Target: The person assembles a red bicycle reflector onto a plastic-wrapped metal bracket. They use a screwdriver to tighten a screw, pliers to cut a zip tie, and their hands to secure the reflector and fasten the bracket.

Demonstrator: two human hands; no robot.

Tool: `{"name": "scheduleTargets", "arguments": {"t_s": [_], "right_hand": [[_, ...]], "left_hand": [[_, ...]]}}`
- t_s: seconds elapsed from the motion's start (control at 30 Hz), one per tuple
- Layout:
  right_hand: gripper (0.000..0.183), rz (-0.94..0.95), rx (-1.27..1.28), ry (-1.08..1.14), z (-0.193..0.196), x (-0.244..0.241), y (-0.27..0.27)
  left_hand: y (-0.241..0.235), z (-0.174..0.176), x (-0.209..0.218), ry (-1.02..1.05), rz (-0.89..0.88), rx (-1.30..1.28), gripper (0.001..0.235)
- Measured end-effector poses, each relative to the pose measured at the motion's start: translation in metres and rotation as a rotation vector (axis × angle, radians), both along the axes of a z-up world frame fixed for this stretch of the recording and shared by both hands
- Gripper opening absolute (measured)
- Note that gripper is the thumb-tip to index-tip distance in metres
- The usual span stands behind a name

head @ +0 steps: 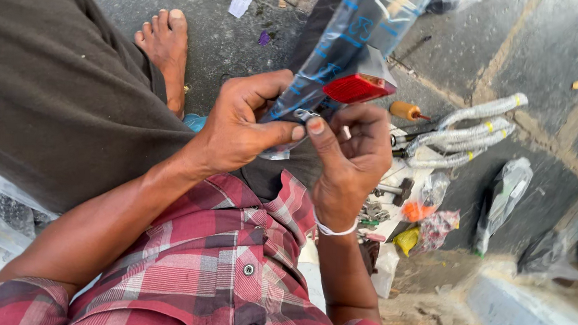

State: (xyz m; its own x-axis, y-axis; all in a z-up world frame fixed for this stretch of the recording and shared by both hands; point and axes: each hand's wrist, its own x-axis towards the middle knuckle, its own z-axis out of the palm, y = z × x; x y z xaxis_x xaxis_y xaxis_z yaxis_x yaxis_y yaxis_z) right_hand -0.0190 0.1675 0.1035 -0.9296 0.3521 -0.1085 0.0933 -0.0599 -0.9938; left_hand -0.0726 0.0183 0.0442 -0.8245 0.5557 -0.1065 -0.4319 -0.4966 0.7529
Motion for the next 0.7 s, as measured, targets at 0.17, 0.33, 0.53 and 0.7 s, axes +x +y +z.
{"name": "scheduleTargets", "arguments": {"t_s": [0.17,0.33,0.53,0.7], "right_hand": [[0.058,-0.031,-0.149,-0.092,-0.006,0.002,-0.004],[0.053,-0.016,-0.51,-0.179,-0.036,0.032,0.035],[0.023,-0.083,-0.296,-0.358,-0.129,0.109,0.136],[0.022,-0.367,0.828,-0.777,-0.272,0.195,0.251]], "left_hand": [[0.003,0.001,0.002,0.049,-0.031,-0.145,0.022],[0.019,-0.002,0.01,0.287,-0.121,-0.36,0.024],[0.059,-0.017,0.032,0.496,-0.143,-0.789,0.027],[0.08,-0.034,0.042,0.604,-0.226,-0.913,0.023]]}}
